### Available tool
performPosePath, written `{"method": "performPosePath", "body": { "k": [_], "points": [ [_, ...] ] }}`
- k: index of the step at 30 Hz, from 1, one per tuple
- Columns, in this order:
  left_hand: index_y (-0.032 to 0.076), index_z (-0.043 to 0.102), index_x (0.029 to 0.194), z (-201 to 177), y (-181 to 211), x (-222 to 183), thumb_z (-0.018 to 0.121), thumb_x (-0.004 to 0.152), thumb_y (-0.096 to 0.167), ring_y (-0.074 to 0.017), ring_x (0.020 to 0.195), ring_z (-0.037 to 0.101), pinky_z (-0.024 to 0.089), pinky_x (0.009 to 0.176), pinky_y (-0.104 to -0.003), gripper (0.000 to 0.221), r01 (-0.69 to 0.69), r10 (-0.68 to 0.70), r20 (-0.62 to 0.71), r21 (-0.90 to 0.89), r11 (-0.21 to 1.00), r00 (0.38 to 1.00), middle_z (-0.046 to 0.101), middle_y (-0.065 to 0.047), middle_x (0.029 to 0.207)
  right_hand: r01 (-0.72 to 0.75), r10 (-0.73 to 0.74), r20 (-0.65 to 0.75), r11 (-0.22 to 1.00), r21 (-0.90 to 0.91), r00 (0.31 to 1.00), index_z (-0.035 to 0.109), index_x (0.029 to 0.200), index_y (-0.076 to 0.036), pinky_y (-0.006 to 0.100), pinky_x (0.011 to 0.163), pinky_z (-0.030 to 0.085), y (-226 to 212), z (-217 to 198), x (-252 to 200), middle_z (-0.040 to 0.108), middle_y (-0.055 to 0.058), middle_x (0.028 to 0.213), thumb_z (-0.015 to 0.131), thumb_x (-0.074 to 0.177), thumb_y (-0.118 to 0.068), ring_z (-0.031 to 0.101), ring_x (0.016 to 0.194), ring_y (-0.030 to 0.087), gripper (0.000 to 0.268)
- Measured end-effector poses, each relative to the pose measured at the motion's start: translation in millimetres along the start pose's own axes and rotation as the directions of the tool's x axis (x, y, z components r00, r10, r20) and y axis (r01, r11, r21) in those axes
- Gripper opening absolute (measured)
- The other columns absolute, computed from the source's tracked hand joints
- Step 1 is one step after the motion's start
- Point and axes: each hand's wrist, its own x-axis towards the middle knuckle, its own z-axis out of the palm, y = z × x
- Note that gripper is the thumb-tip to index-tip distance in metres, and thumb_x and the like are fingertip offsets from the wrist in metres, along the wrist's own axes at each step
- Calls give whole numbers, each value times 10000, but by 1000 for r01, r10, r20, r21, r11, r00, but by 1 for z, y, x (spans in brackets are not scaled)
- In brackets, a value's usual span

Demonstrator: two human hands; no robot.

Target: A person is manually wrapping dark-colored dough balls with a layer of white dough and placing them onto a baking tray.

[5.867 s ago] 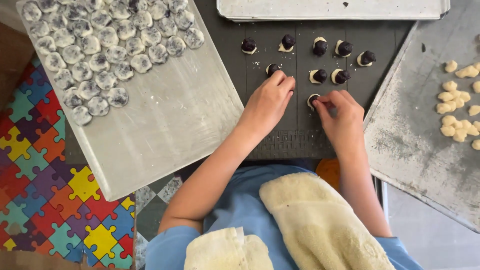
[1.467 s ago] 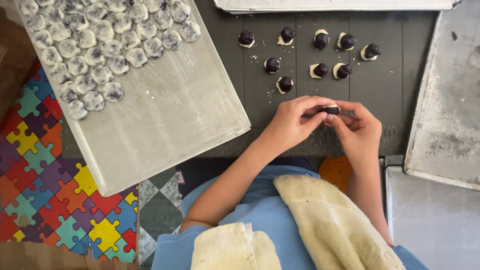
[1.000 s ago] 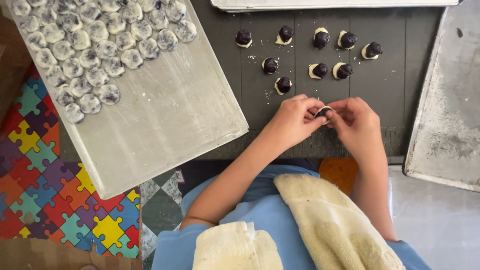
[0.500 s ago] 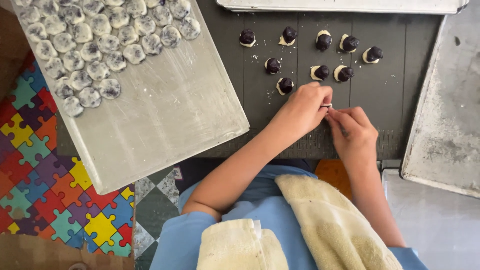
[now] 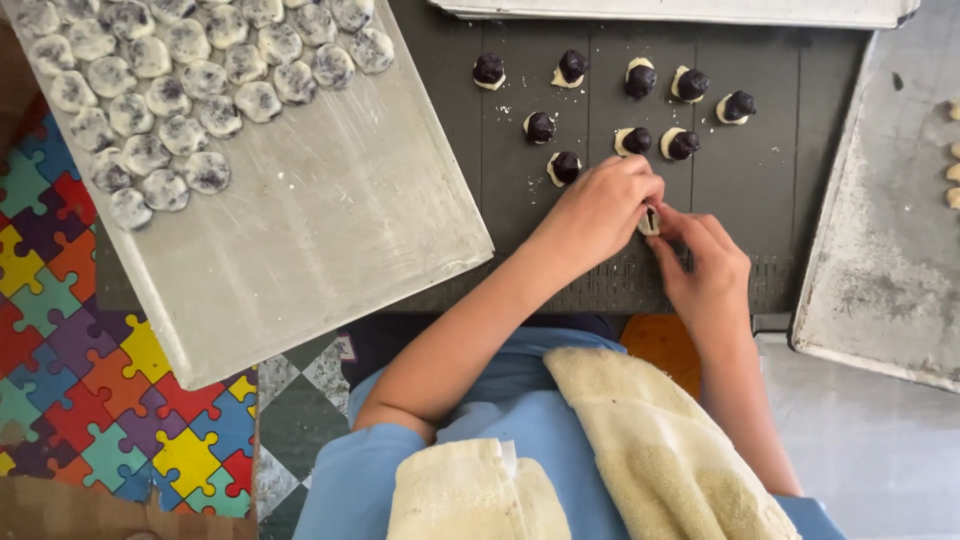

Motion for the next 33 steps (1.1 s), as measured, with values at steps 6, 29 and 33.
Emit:
{"method": "performPosePath", "body": {
  "k": [6,29,33],
  "points": [
    [96,595,1057,8,-7,-24,747,714,152,-283,767,678,577,626,-364,380,163,-164,-2,-81,983,987,574,-84,913,48,-48,-8,998,49,999,693,1128,-44,396,725,523,0,-4,8,615,135,918,784,807,0,637,843,316,336],
    [134,473,1147,22,16,-38,578,894,74,-223,798,684,601,677,-296,281,7,-28,-188,-113,994,982,639,-63,833,-191,208,-66,960,205,976,741,952,-83,288,658,505,15,10,3,657,61,839,793,860,-4,632,746,176,132],
    [138,625,973,9,22,-36,649,842,77,-175,825,624,511,696,-328,147,-57,113,-324,176,983,939,634,-3,760,-128,130,-11,988,91,991,738,980,-60,285,654,440,3,-5,14,630,78,874,760,892,-14,583,772,190,102]
  ]
}}
